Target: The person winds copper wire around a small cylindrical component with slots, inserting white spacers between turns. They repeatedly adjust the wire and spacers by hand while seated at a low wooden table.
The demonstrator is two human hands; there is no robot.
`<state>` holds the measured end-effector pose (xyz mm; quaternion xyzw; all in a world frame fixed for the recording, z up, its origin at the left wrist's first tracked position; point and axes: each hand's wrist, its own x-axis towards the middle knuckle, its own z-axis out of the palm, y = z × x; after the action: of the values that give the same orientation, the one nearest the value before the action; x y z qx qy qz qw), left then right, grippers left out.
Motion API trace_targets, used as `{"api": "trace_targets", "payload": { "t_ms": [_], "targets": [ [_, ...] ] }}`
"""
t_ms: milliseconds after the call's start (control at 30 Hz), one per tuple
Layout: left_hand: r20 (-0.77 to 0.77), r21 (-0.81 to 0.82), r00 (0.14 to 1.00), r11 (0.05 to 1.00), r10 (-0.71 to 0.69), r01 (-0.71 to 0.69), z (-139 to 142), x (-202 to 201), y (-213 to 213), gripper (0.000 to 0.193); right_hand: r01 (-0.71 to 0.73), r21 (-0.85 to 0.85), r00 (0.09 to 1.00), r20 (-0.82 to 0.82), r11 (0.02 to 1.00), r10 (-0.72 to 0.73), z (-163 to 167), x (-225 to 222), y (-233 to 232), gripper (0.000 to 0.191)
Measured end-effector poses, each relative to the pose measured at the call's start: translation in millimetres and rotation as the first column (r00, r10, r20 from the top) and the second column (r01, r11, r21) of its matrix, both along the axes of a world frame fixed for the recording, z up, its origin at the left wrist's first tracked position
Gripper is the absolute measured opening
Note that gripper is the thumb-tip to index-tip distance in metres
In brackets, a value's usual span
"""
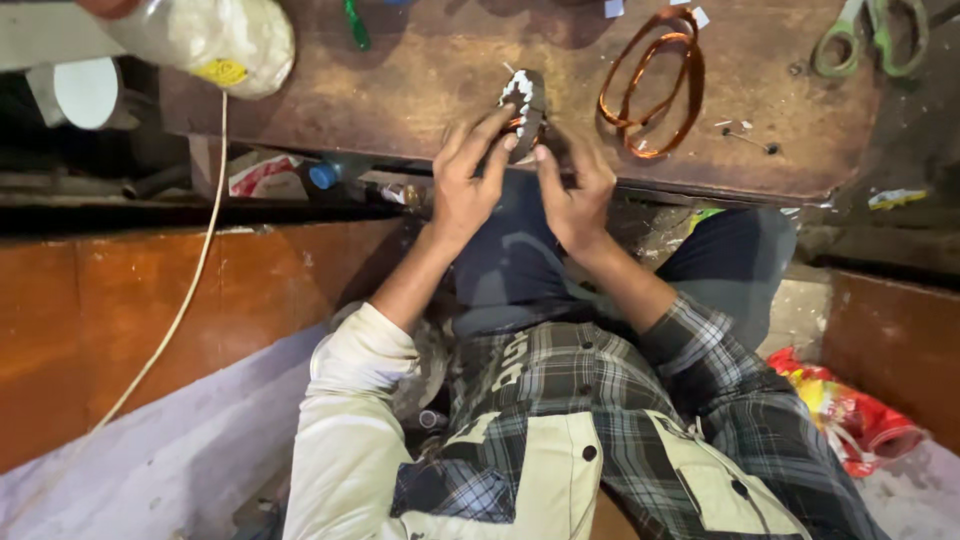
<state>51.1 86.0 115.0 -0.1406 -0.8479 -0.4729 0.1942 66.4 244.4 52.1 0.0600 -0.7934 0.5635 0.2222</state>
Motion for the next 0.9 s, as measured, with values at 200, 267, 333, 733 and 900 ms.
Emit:
{"api": "trace_targets", "payload": {
  "t_ms": [200,267,333,733,900],
  "targets": [
    [-0.018,-0.043,0.996,0.995,-0.090,0.089,3.1,-7.3,-0.1,0.027,-0.029,-0.323,0.983,0.164,0.946,0.086,11.4,-9.8,-9.9,0.032],
    [-0.041,-0.080,0.994,0.992,-0.100,0.097,-0.9,-7.9,-1.3,0.029,-0.016,-0.286,0.985,0.160,0.958,0.064,12.4,-10.6,-10.0,0.031],
    [-0.071,-0.128,0.990,0.985,-0.123,0.113,-4.1,-8.9,-3.3,0.031,0.023,-0.241,0.979,0.201,0.970,0.027,12.2,-10.4,-10.8,0.030],
    [0.091,0.015,0.993,0.997,0.074,-0.076,-15.0,-3.1,8.5,0.027,0.018,-0.015,1.000,-0.003,1.000,-0.018,16.5,-7.9,-17.7,0.031],
    [0.000,-0.151,1.000,0.988,-0.008,0.008,-5.1,-4.6,6.6,0.025,-0.067,-0.110,0.982,0.169,0.992,0.085,15.7,-12.6,-13.6,0.030]
  ]
}}
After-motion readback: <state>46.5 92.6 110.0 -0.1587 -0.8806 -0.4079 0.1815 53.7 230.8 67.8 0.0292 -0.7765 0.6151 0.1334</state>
